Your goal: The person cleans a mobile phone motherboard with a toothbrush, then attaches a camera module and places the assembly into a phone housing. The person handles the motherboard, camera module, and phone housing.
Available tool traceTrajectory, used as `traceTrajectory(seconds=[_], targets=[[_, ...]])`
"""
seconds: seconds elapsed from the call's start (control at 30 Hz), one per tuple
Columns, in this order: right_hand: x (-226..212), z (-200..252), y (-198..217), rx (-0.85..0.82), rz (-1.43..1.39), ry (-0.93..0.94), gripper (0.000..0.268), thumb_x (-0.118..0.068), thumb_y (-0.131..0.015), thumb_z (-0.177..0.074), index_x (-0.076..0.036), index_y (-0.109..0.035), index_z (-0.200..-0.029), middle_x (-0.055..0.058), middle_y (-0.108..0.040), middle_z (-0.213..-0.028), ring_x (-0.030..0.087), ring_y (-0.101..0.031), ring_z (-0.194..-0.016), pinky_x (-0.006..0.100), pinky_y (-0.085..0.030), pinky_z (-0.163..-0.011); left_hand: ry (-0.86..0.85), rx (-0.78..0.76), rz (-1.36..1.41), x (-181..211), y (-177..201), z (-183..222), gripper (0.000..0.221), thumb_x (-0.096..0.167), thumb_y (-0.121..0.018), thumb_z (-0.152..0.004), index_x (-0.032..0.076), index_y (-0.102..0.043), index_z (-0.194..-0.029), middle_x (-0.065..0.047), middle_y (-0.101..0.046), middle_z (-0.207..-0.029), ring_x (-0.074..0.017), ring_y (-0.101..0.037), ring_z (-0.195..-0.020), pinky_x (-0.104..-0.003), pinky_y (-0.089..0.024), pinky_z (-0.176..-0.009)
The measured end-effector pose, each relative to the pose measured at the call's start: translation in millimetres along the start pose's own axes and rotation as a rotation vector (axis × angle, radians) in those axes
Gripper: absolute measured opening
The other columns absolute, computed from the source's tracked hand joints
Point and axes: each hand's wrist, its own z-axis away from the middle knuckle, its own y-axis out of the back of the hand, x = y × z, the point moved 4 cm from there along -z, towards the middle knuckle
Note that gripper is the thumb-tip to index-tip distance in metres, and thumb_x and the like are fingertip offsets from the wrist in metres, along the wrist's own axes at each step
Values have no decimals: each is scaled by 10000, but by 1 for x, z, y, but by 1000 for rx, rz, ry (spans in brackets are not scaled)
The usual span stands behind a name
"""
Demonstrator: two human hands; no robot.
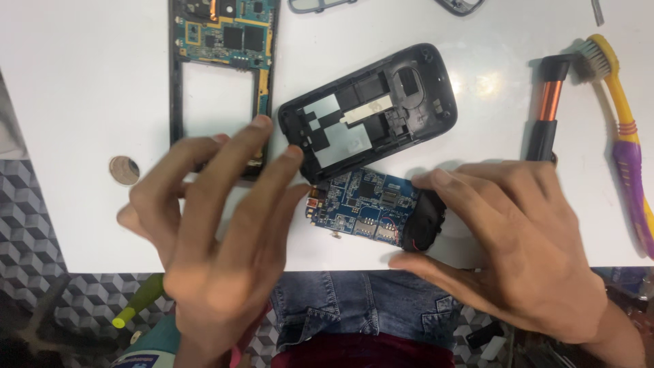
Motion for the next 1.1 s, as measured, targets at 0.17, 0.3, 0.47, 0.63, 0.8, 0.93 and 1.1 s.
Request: traceTrajectory(seconds=[0.17, 0.3, 0.47, 0.63, 0.8, 0.93, 1.1], targets=[[-5, -5, 1, 15, -90, -20, 922, -432, -890, -792, 5, -387, -1429, 115, -702, -1153, 246, -621, -1026, 402, -455, -796, -111, -55, -4, 8, 5, -11, 260, 258, -898, -852, 253, -831, -1102, 6, -675, -1353, -265, -488, -1285, -431, -287, -1039], [-6, -8, 5, 20, -75, -14, 955, -422, -887, -759, -13, -365, -1445, 122, -703, -1144, 258, -624, -1010, 415, -461, -802, -261, 90, -51, -2, 0, -25, 183, 320, -865, -972, 259, -824, -1139, 57, -642, -1430, -260, -449, -1347, -442, -242, -1036], [-2, -13, 11, -9, -75, 2, 975, -416, -887, -740, -6, -360, -1450, 125, -710, -1153, 260, -621, -995, 423, -461, -810, -266, 67, -89, -22, -4, -19, 162, 234, -856, -1052, 169, -827, -1197, 14, -612, -1474, -258, -435, -1368, -445, -252, -1047], [1, -17, 15, 6, -58, -31, 1007, -411, -902, -687, 15, -386, -1440, 143, -717, -1142, 270, -633, -999, 420, -479, -819, -210, 8, -118, -4, -4, -3, 232, 279, -805, -999, 200, -801, -1217, 22, -586, -1508, -231, -435, -1403, -438, -250, -1088], [-7, -20, 17, 64, -95, -61, 939, -284, -924, -698, 34, -398, -1408, 189, -698, -1139, 298, -675, -1057, 405, -587, -832, -9, -191, 38, 13, -1, 27, 589, 500, -787, -927, 59, -708, -1309, -122, -427, -1600, -393, -324, -1447, -594, -198, -1051], [-12, -26, 18, 98, -88, -40, 922, -258, -930, -693, 29, -408, -1397, 194, -703, -1131, 308, -684, -1055, 393, -602, -809, 33, -147, 104, 12, -4, 27, 604, 515, -750, -947, 45, -675, -1320, -182, -328, -1651, -414, -220, -1514, -611, -178, -1085], [-10, -26, 16, 100, -128, -43, 917, -266, -936, -710, 10, -406, -1406, 184, -711, -1148, 306, -690, -1055, 373, -600, -793, 167, -201, 251, 15, 0, 21, 540, 429, -718, -942, 30, -676, -1303, -211, -287, -1671, -426, -150, -1544, -635, -126, -1136]])
